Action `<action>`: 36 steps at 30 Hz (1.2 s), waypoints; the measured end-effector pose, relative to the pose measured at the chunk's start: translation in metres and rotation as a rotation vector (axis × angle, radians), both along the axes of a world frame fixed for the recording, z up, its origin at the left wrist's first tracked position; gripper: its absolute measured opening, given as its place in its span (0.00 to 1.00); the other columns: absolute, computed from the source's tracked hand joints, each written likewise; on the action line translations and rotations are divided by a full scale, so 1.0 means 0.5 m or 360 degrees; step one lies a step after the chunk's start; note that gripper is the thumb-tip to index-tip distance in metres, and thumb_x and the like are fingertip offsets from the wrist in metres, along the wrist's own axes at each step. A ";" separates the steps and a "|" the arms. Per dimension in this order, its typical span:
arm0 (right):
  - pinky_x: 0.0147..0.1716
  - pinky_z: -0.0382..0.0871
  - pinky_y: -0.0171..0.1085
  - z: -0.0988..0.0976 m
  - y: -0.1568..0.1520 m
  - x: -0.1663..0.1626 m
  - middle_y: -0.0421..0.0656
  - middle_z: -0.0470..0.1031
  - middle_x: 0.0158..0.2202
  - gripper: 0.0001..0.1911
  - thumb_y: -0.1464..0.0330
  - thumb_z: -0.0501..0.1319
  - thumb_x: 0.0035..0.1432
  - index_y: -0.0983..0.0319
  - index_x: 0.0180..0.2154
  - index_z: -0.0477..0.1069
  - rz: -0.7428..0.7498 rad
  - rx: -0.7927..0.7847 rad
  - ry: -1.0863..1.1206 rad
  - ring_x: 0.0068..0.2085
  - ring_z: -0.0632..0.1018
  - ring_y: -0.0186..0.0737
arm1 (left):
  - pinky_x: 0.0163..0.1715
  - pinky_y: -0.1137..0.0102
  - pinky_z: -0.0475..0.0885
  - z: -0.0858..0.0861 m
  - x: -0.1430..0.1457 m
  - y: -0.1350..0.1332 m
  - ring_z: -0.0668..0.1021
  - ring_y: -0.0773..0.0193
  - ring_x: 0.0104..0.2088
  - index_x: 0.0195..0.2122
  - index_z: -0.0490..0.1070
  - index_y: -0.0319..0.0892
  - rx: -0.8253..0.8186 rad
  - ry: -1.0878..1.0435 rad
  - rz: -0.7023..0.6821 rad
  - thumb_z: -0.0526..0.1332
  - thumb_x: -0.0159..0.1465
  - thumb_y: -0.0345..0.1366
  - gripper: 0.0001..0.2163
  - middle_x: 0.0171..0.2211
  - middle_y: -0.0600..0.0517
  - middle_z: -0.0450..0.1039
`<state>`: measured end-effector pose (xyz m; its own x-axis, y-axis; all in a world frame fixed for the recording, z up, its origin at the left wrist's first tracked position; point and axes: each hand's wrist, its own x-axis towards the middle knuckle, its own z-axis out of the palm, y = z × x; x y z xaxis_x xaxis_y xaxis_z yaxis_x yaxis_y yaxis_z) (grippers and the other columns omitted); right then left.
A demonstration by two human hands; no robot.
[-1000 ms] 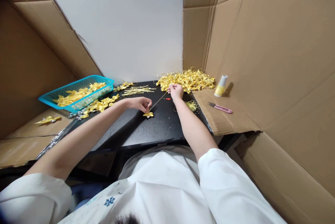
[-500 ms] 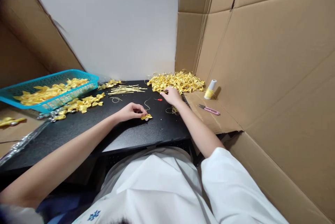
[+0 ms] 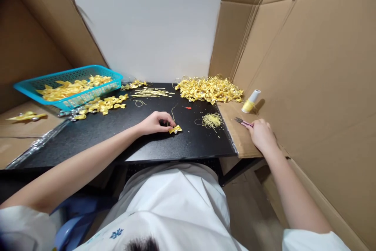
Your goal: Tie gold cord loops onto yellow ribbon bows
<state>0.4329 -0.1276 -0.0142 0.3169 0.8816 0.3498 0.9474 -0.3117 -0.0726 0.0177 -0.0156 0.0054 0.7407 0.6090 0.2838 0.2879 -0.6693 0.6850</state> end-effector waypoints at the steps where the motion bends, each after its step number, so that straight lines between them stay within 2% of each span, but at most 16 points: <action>1: 0.40 0.69 0.45 0.007 0.003 -0.009 0.57 0.77 0.38 0.15 0.61 0.55 0.62 0.65 0.36 0.74 -0.0023 0.0022 0.0052 0.41 0.78 0.54 | 0.32 0.72 0.65 0.000 0.000 -0.001 0.74 0.66 0.32 0.32 0.78 0.40 0.0011 0.0006 0.0003 0.66 0.53 0.35 0.06 0.33 0.50 0.79; 3: 0.39 0.69 0.44 0.028 0.003 -0.040 0.58 0.77 0.39 0.14 0.64 0.53 0.63 0.65 0.40 0.73 -0.0006 0.0038 0.0233 0.41 0.78 0.53 | 0.33 0.72 0.65 0.000 0.000 -0.003 0.75 0.66 0.33 0.33 0.78 0.41 0.0021 0.0028 0.0019 0.66 0.53 0.35 0.07 0.34 0.50 0.79; 4: 0.40 0.69 0.43 0.042 0.002 -0.065 0.58 0.77 0.40 0.14 0.66 0.52 0.64 0.65 0.41 0.73 0.0079 0.0054 0.0331 0.42 0.78 0.51 | 0.33 0.71 0.66 -0.001 0.000 -0.004 0.75 0.66 0.33 0.33 0.78 0.41 0.0027 0.0037 0.0028 0.66 0.53 0.35 0.07 0.34 0.50 0.79; 8: 0.46 0.68 0.38 0.090 0.002 -0.207 0.51 0.77 0.49 0.14 0.67 0.49 0.66 0.61 0.45 0.72 0.0718 0.0009 0.0573 0.49 0.77 0.44 | 0.33 0.72 0.66 -0.002 0.001 -0.007 0.74 0.66 0.33 0.34 0.78 0.41 0.0067 0.0035 0.0028 0.66 0.53 0.34 0.07 0.35 0.50 0.78; 10: 0.43 0.67 0.36 0.101 0.012 -0.283 0.47 0.79 0.44 0.14 0.65 0.50 0.67 0.60 0.41 0.74 0.0983 -0.0147 0.0549 0.45 0.78 0.42 | 0.33 0.72 0.65 -0.002 0.001 -0.008 0.73 0.66 0.33 0.35 0.78 0.41 0.0089 0.0032 0.0009 0.66 0.53 0.34 0.08 0.35 0.50 0.78; 12: 0.37 0.66 0.35 0.102 0.028 -0.343 0.46 0.79 0.37 0.16 0.62 0.51 0.67 0.60 0.35 0.74 0.1095 -0.0280 0.0415 0.39 0.78 0.41 | 0.32 0.72 0.65 -0.003 0.001 -0.008 0.71 0.68 0.31 0.35 0.78 0.40 0.0092 0.0034 0.0005 0.66 0.54 0.34 0.08 0.36 0.50 0.78; 16: 0.31 0.62 0.35 0.096 0.061 -0.398 0.47 0.80 0.34 0.18 0.58 0.53 0.66 0.61 0.32 0.75 0.1023 -0.0378 0.0167 0.36 0.78 0.42 | 0.31 0.73 0.64 -0.008 0.001 -0.008 0.68 0.69 0.29 0.37 0.77 0.39 0.0005 0.0065 0.0045 0.66 0.53 0.35 0.10 0.36 0.51 0.78; 22: 0.31 0.62 0.36 0.106 0.072 -0.398 0.48 0.80 0.32 0.21 0.56 0.52 0.66 0.59 0.30 0.77 0.0896 -0.0386 -0.0055 0.34 0.79 0.45 | 0.31 0.73 0.64 -0.015 0.001 -0.004 0.68 0.69 0.29 0.39 0.77 0.39 -0.0020 0.0066 0.0067 0.67 0.52 0.37 0.13 0.37 0.50 0.78; 32: 0.33 0.65 0.37 0.128 0.099 -0.418 0.51 0.80 0.32 0.22 0.54 0.54 0.64 0.60 0.30 0.79 0.0938 -0.0445 -0.0218 0.37 0.79 0.47 | 0.32 0.73 0.65 -0.011 -0.001 -0.007 0.71 0.68 0.31 0.39 0.77 0.39 0.0087 0.0043 0.0049 0.67 0.53 0.35 0.13 0.36 0.51 0.77; 36: 0.34 0.66 0.39 0.132 0.111 -0.422 0.52 0.80 0.35 0.23 0.55 0.53 0.64 0.60 0.32 0.81 0.0944 -0.0494 -0.0228 0.39 0.79 0.50 | 0.33 0.73 0.66 -0.013 -0.001 -0.004 0.72 0.67 0.32 0.40 0.77 0.39 0.0077 0.0051 0.0048 0.67 0.52 0.34 0.13 0.37 0.51 0.77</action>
<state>0.2217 -0.0720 0.0517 -0.2810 0.9581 0.0550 0.9580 0.2767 0.0751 0.0173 -0.0176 -0.0012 0.7314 0.6173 0.2900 0.3297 -0.6922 0.6420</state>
